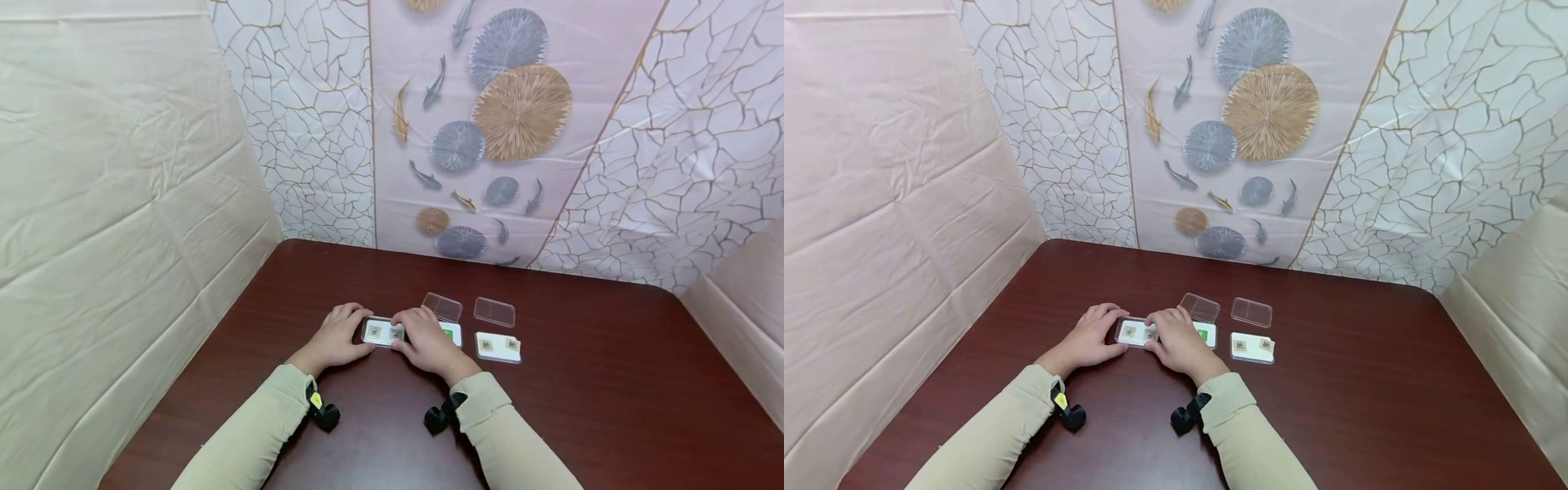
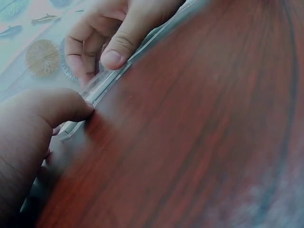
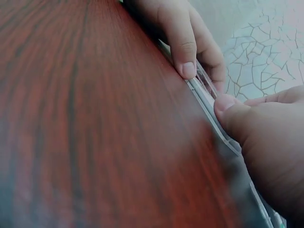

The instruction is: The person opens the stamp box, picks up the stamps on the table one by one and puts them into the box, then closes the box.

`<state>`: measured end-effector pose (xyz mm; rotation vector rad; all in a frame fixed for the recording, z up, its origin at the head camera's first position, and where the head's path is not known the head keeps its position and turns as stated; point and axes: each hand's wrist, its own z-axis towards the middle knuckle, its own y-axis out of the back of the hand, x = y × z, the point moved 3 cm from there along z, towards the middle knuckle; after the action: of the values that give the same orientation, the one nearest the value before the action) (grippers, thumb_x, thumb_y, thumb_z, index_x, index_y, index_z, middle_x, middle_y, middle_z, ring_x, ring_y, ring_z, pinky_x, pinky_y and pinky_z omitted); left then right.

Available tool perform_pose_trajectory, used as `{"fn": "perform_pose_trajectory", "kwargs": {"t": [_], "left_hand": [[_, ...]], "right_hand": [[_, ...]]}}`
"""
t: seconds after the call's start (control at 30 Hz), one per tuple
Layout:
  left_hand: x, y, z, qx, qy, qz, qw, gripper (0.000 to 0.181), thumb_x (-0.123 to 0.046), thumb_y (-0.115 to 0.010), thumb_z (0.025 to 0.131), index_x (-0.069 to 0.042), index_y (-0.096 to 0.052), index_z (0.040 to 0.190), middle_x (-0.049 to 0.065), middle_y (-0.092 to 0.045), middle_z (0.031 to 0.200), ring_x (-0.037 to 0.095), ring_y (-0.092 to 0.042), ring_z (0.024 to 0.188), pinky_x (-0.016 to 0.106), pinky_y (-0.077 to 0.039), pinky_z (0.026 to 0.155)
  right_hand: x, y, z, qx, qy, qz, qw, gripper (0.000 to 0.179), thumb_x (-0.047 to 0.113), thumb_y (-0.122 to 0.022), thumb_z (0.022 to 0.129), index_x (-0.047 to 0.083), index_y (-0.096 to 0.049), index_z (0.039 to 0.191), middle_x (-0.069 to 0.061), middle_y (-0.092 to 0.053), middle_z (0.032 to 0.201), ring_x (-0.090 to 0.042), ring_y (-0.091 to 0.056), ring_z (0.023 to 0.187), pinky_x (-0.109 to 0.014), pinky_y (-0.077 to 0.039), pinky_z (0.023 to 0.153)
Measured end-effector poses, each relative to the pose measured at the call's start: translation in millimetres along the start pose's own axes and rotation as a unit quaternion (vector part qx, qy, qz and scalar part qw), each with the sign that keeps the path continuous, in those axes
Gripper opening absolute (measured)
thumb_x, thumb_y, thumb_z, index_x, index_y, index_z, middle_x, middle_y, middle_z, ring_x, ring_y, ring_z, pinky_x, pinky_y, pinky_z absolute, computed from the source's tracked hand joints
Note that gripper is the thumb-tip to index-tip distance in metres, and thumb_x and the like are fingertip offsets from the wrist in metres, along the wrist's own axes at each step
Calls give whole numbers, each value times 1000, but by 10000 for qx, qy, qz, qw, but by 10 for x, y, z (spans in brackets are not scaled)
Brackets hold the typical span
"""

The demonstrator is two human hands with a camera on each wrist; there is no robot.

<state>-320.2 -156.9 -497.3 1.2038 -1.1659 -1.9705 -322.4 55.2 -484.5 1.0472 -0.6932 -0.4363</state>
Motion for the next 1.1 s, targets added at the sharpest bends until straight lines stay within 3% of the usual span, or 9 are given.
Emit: {"fn": "perform_pose_trajectory", "kwargs": {"t": [0.2, 0.47, 0.7, 0.87, 0.97, 1.1], "left_hand": [[-25, 27, -24, -5, -106, 47, 9999, 59, -41, -73, 84, -14, -59, 135, 13, -50, 137, 35, -43, 129, 57, -33, 109], [-31, 35, -35, 131, -120, 121, 9998, 59, -42, -69, 89, -17, -58, 142, 13, -47, 142, 35, -39, 133, 57, -30, 111], [18, 1, 3, 159, -180, 290, 9993, 62, -46, -67, 91, -18, -55, 146, 13, -45, 144, 35, -38, 133, 55, -31, 111], [52, -28, 25, 262, -21, 319, 9991, 62, -51, -64, 93, -23, -54, 148, 12, -42, 148, 36, -35, 136, 57, -29, 112], [48, -37, 26, 194, 10, 364, 9992, 62, -49, -64, 93, -21, -54, 147, 12, -43, 147, 37, -35, 135, 57, -29, 112], [34, -43, 21, 13, 124, 638, 9979, 64, -46, -62, 95, -15, -51, 149, 14, -45, 146, 38, -38, 133, 56, -30, 111]], "right_hand": [[-11, -3, -9, -69, 122, -57, 9999, 42, 32, -73, 93, 9, -57, 125, -6, -64, 123, -28, -53, 125, -56, -25, 117], [-11, 17, -38, -142, 155, -62, 9998, 44, 32, -74, 92, 8, -58, 125, -7, -64, 123, -29, -55, 122, -54, -28, 116], [-40, 25, -7, 0, -421, -97, 9991, 51, 38, -77, 89, 12, -60, 129, -4, -65, 126, -29, -54, 126, -52, -27, 117], [-84, 19, 4, 114, -788, -232, 9966, 58, 45, -78, 86, 18, -61, 135, 0, -64, 133, -28, -48, 135, -51, -21, 120], [-111, 42, 2, -72, -583, -255, 9979, 56, 45, -78, 87, 17, -62, 133, -1, -65, 130, -28, -49, 134, -52, -22, 120], [-254, 157, -24, -709, -382, -416, 9959, 43, 38, -75, 91, 13, -66, 125, -6, -67, 125, -30, -55, 127, -51, -28, 117]]}}
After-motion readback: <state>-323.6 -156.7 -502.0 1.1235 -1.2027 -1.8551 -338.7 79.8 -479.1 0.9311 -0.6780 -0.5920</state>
